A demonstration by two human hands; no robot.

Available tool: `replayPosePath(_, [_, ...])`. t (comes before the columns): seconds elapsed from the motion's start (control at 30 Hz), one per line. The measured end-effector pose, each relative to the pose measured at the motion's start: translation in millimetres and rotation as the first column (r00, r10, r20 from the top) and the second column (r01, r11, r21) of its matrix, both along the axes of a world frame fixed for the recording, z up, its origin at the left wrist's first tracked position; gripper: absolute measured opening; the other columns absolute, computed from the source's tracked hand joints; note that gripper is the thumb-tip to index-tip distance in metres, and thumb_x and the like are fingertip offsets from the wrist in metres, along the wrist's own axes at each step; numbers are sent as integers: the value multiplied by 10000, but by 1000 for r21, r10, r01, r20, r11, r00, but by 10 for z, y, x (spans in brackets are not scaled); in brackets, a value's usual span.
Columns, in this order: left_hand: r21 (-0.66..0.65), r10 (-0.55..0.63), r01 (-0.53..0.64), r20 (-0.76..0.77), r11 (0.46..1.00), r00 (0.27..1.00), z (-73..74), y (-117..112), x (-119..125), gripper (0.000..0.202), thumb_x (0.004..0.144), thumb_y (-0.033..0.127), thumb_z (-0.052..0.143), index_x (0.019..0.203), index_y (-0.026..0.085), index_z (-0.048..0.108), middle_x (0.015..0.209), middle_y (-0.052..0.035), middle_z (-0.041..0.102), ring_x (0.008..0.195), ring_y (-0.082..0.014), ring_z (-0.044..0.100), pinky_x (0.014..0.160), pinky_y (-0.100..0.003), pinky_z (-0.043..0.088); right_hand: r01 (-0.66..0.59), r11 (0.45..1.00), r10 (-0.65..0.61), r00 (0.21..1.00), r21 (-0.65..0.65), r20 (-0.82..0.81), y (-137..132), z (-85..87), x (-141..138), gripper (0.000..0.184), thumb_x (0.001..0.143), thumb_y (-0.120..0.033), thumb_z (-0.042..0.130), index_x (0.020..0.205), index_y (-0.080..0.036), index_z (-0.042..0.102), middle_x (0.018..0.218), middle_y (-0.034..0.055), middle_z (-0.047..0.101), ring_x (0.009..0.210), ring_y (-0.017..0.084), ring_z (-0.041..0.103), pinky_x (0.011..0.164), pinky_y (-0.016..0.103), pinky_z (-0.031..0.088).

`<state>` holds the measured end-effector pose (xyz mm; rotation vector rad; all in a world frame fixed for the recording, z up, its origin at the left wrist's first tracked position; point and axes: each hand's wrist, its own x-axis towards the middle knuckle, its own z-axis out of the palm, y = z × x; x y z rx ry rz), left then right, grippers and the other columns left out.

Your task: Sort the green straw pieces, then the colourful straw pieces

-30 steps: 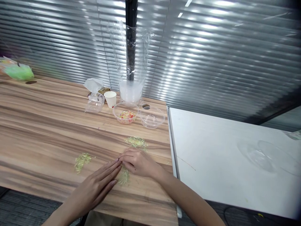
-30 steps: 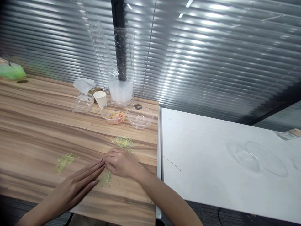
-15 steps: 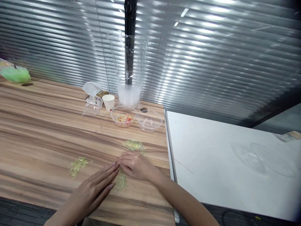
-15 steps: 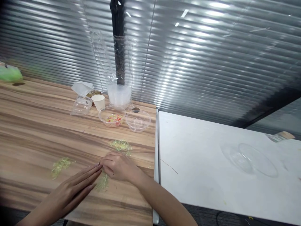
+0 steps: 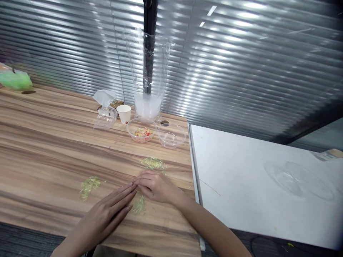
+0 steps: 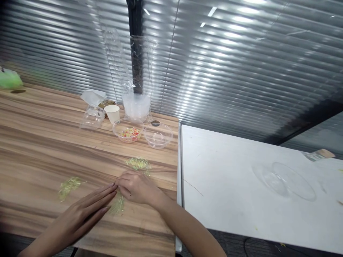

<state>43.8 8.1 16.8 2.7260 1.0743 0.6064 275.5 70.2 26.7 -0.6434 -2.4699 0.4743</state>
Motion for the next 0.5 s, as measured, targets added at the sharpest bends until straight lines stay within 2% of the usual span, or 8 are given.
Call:
replayPosePath(0.17, [15,-11,11,-1,1000,1000,-3,1,-11,537,984,272,482,1494,302,319,1470,4,432,1279,-202,506,1060,-295,432,1,1000,-1,1000,-5,0,4,-7,-6,185,921,-103,481,983,-151,649,1004,71,703,958,151,638,879,262,505])
replayPosePath(0.5, [11,2,-2,-34,1000,999,-48,-10,-29,462,995,297,466,1452,254,415,1474,-19,433,1300,-204,487,1059,-306,442,5,1000,-5,1000,7,-13,14,-1,6,189,918,-100,488,981,-149,659,1030,63,705,969,150,640,904,254,491])
